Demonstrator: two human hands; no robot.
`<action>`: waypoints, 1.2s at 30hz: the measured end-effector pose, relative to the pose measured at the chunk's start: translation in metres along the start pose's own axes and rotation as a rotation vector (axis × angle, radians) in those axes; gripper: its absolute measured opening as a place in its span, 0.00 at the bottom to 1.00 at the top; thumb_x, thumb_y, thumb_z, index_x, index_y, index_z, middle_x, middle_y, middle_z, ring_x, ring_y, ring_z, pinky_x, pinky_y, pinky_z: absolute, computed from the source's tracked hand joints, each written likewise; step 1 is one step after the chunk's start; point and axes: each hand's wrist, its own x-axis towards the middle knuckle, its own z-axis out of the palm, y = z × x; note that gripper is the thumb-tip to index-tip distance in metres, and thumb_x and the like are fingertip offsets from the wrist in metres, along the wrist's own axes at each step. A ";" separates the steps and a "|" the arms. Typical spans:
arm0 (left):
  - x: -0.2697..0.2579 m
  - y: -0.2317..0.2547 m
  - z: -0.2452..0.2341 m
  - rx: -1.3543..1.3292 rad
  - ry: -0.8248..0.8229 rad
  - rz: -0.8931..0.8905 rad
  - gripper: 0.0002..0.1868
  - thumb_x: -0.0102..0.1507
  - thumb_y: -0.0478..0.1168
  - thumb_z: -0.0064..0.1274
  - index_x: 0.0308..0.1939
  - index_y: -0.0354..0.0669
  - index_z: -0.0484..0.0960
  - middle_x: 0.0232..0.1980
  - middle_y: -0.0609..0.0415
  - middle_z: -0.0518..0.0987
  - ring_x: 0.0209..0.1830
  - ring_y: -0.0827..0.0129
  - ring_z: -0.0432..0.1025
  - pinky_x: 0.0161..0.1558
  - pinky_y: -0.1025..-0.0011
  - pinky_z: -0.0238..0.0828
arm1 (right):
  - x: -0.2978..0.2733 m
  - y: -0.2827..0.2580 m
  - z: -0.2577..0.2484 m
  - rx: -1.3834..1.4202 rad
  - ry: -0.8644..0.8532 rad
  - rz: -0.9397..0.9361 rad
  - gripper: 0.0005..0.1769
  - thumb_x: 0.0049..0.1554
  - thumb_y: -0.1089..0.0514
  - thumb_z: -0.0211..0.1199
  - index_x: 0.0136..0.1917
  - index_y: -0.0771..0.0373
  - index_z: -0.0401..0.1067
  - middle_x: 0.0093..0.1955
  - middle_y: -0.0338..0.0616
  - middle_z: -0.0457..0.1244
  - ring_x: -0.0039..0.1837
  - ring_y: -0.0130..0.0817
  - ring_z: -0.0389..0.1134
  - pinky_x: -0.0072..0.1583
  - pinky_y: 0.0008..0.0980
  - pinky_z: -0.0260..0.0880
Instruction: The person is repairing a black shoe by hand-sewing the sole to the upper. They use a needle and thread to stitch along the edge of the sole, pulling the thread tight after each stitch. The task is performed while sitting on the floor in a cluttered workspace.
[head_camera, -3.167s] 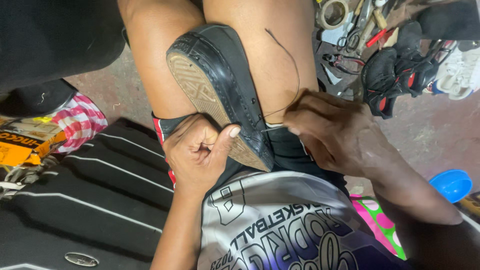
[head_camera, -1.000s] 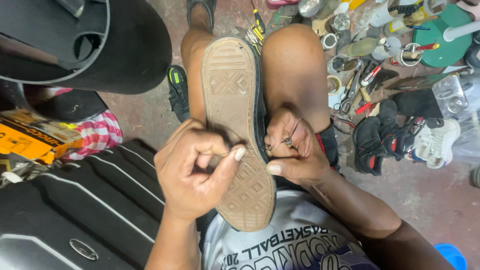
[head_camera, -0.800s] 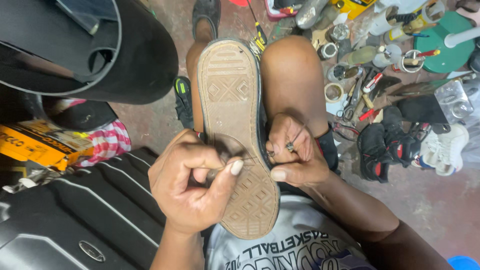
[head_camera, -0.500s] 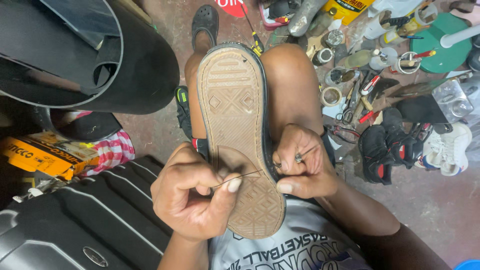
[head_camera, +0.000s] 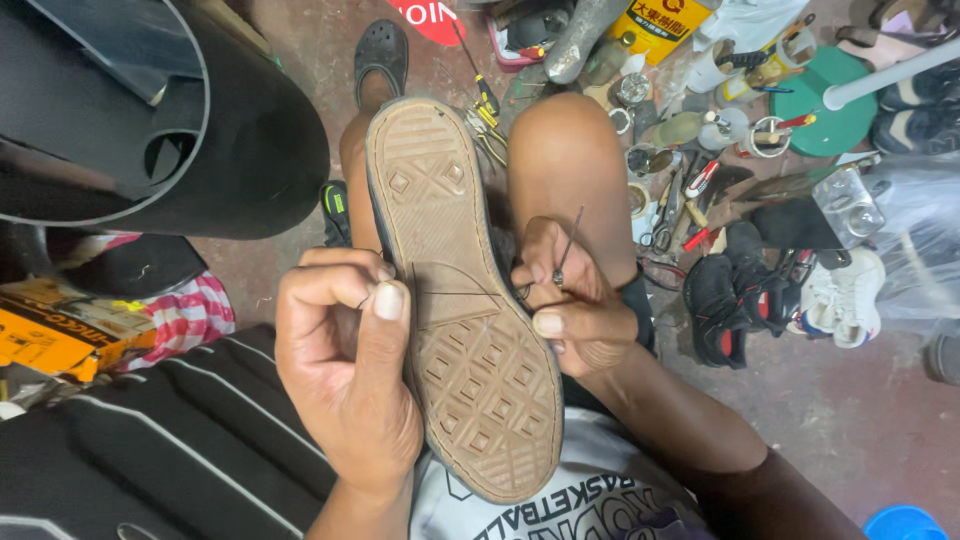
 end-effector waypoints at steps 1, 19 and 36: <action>0.002 0.000 0.000 0.004 -0.010 0.002 0.07 0.74 0.27 0.52 0.45 0.37 0.69 0.47 0.51 0.71 0.43 0.77 0.63 0.52 0.79 0.60 | 0.001 0.001 -0.001 -0.002 0.005 -0.001 0.18 0.50 0.71 0.61 0.51 0.64 0.58 0.30 0.34 0.50 0.29 0.24 0.48 0.36 0.24 0.47; 0.006 -0.024 -0.011 0.000 -0.108 0.068 0.08 0.72 0.31 0.54 0.44 0.38 0.68 0.45 0.49 0.72 0.39 0.76 0.64 0.47 0.79 0.62 | -0.013 -0.005 -0.008 -0.563 0.166 -0.035 0.19 0.53 0.65 0.69 0.53 0.61 0.63 0.47 0.34 0.57 0.45 0.19 0.53 0.48 0.21 0.52; 0.001 -0.099 -0.002 -0.229 -0.084 0.035 0.10 0.77 0.39 0.41 0.41 0.40 0.66 0.43 0.50 0.73 0.41 0.73 0.64 0.50 0.75 0.62 | -0.027 -0.031 0.028 -0.993 0.223 -0.011 0.19 0.52 0.75 0.63 0.52 0.61 0.64 0.40 0.28 0.52 0.35 0.15 0.47 0.41 0.20 0.48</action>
